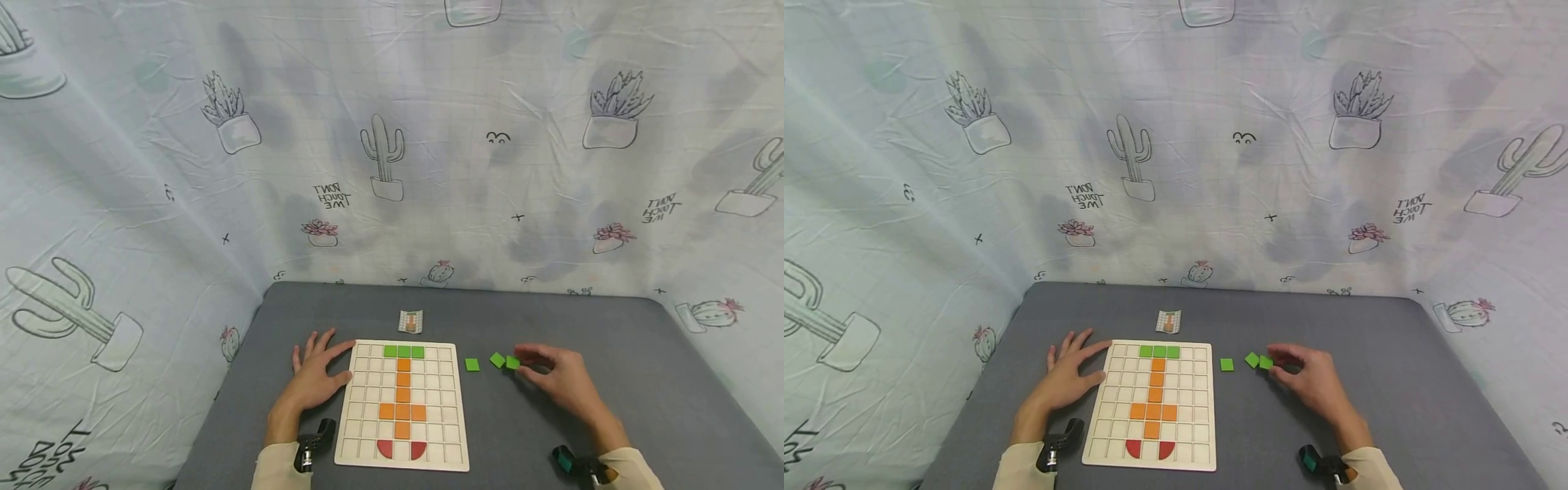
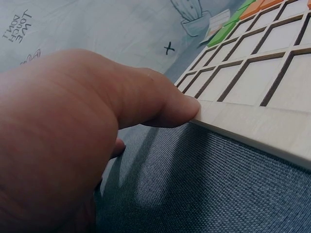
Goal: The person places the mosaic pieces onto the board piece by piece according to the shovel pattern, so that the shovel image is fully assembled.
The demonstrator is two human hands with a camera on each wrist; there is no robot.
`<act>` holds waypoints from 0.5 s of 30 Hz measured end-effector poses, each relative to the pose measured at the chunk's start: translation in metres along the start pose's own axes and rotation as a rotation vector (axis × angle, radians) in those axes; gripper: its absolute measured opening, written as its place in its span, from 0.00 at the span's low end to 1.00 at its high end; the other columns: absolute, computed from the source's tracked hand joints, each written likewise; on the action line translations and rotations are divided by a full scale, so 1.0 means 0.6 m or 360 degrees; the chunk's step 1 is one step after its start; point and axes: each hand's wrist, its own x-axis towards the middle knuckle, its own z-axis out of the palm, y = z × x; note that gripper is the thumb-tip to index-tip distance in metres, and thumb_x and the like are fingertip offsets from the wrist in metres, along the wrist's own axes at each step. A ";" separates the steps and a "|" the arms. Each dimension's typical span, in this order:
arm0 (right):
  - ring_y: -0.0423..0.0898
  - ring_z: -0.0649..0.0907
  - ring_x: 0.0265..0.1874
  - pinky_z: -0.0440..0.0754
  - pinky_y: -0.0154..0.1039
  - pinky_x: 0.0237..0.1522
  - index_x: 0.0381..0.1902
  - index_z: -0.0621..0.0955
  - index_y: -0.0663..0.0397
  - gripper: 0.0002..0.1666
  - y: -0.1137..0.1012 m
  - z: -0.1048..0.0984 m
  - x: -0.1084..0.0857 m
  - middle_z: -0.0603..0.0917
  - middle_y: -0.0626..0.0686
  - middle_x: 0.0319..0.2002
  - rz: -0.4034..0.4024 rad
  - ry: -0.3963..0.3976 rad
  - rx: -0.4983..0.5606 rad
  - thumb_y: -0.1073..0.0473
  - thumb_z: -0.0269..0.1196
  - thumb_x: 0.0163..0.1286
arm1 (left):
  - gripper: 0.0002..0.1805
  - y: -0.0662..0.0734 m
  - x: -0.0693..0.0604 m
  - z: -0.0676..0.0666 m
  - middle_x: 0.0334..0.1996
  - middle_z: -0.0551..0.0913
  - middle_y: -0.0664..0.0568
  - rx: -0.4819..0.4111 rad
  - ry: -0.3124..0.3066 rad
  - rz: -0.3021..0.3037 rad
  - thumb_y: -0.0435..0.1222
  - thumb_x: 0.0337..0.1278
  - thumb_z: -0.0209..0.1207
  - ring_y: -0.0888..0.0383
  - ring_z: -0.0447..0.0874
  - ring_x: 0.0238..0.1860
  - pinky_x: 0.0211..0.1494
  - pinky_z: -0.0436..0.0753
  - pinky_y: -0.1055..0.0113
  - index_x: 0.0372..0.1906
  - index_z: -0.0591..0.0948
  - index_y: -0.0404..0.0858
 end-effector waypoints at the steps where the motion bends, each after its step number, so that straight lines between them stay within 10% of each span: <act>1: 0.40 0.93 0.43 0.92 0.35 0.44 0.55 0.91 0.55 0.24 -0.006 0.002 -0.005 0.95 0.49 0.47 -0.0002 0.0016 0.0017 0.68 0.82 0.61 | 0.33 0.000 0.000 0.000 0.87 0.59 0.35 0.0003 -0.0001 -0.0002 0.37 0.64 0.72 0.26 0.39 0.89 0.82 0.29 0.23 0.75 0.82 0.50; 15: 0.34 0.92 0.40 0.89 0.25 0.44 0.51 0.92 0.56 0.26 -0.086 0.041 -0.064 0.95 0.49 0.43 -0.0052 0.0122 0.0279 0.73 0.84 0.53 | 0.33 0.001 0.001 -0.001 0.87 0.59 0.35 -0.0010 -0.0012 -0.0004 0.36 0.64 0.72 0.26 0.38 0.89 0.81 0.28 0.23 0.75 0.82 0.49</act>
